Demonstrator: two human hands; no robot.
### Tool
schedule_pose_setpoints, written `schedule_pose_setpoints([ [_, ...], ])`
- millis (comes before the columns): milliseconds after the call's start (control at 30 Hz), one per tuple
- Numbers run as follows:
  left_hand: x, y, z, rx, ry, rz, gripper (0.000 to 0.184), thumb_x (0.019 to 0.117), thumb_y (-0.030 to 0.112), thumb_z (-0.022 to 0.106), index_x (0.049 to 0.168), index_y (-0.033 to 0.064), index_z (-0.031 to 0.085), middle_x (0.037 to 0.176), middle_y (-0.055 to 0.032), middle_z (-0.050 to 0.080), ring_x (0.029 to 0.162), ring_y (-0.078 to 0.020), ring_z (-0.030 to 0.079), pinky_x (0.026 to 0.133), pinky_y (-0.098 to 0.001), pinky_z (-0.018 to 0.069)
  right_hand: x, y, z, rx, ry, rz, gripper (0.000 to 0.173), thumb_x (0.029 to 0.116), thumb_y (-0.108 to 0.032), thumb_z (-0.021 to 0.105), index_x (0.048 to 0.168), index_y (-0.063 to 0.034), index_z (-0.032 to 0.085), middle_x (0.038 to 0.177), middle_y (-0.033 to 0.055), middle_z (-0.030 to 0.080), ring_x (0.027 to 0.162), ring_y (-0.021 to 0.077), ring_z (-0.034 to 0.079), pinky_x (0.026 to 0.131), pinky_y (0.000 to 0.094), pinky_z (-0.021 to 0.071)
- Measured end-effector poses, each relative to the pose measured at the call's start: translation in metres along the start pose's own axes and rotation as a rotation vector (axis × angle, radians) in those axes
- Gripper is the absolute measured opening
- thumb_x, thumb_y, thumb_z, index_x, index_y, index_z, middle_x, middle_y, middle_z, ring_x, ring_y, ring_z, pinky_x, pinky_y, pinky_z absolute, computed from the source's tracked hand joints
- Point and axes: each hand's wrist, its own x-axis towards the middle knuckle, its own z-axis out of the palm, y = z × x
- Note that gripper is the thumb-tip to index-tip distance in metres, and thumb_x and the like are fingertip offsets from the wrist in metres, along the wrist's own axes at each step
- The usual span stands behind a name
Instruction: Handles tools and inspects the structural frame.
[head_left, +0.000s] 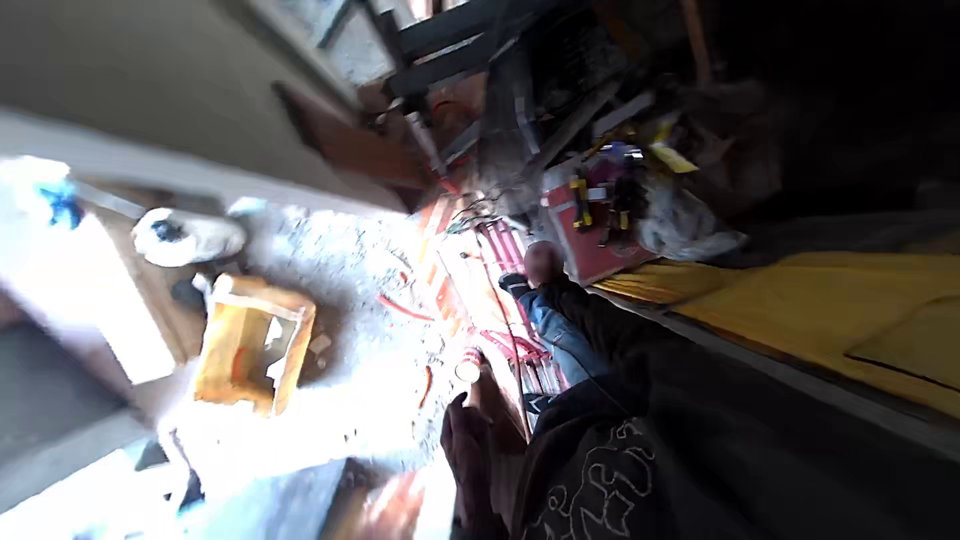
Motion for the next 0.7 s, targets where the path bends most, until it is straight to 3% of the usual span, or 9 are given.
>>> schedule_pose_setpoints([
  [67, -0.021, 0.024, -0.02, -0.129, 0.095, 0.012, 0.036, 0.1077, 0.016, 0.03, 0.126, 0.0026, 0.058, 0.076, 0.0043, 0.061, 0.062, -0.0063, 0.059, 0.062, -0.027, 0.0562, -0.044, -0.058, 0.02, 0.045, -0.247, -0.061, 0.039, 0.1072, -0.021, 0.047, 0.131, 0.0071, 0.06, 0.121, 0.027, 0.068, 0.115, 0.0372, 0.067, 0.103, 0.052, 0.0522],
  [133, -0.045, 0.04, -0.047, -0.269, 0.153, 0.058, 0.035, 0.1055, 0.011, 0.033, 0.132, 0.0021, 0.054, 0.083, 0.0009, 0.064, 0.067, -0.0088, 0.062, 0.066, -0.0291, 0.0568, -0.104, -0.112, 0.037, 0.103, -0.453, -0.191, 0.036, 0.107, -0.022, 0.05, 0.126, 0.0059, 0.063, 0.111, 0.0238, 0.072, 0.102, 0.0331, 0.072, 0.095, 0.0505, 0.0572],
  [233, -0.088, 0.04, -0.093, -0.423, 0.152, 0.226, 0.046, 0.0998, 0.005, 0.042, 0.146, 0.0033, 0.048, 0.09, -0.0029, 0.065, 0.071, -0.0117, 0.063, 0.072, -0.0319, 0.0581, -0.197, -0.178, 0.044, 0.244, -0.752, -0.454, 0.031, 0.1055, -0.019, 0.052, 0.118, 0.0062, 0.065, 0.097, 0.0178, 0.073, 0.085, 0.0224, 0.073, 0.082, 0.0421, 0.062],
  [333, -0.131, 0.026, -0.127, -0.496, 0.155, 0.412, 0.049, 0.0986, 0.002, 0.05, 0.147, 0.0051, 0.048, 0.094, -0.0034, 0.065, 0.074, -0.012, 0.064, 0.074, -0.0328, 0.0591, -0.282, -0.231, 0.027, 0.373, -1.034, -0.534, 0.026, 0.1043, -0.016, 0.055, 0.113, 0.0044, 0.067, 0.093, 0.0102, 0.073, 0.078, 0.0115, 0.071, 0.075, 0.0319, 0.062],
  [500, -0.191, -0.001, -0.161, -0.648, 0.27, 0.521, 0.051, 0.1023, 0.002, 0.051, 0.151, 0.0148, 0.042, 0.1, -0.008, 0.069, 0.076, -0.0154, 0.068, 0.074, -0.0343, 0.061, -0.388, -0.257, 0.022, 0.493, -1.33, -0.658, 0.025, 0.105, -0.013, 0.052, 0.114, 0.0022, 0.07, 0.092, 0.0058, 0.071, 0.074, 0.0089, 0.068, 0.066, 0.0282, 0.0607],
  [700, -0.236, -0.031, -0.179, -0.667, 0.495, 0.616, 0.039, 0.1005, 0.0, 0.057, 0.14, 0.0042, 0.055, 0.1, -0.0159, 0.074, 0.073, -0.0213, 0.073, 0.072, -0.0387, 0.064, -0.459, -0.255, 0.03, 0.459, -1.536, -0.504, 0.021, 0.1057, -0.016, 0.056, 0.112, -0.0033, 0.072, 0.081, 0.0024, 0.07, 0.065, 0.0072, 0.063, 0.06, 0.0247, 0.0558],
])
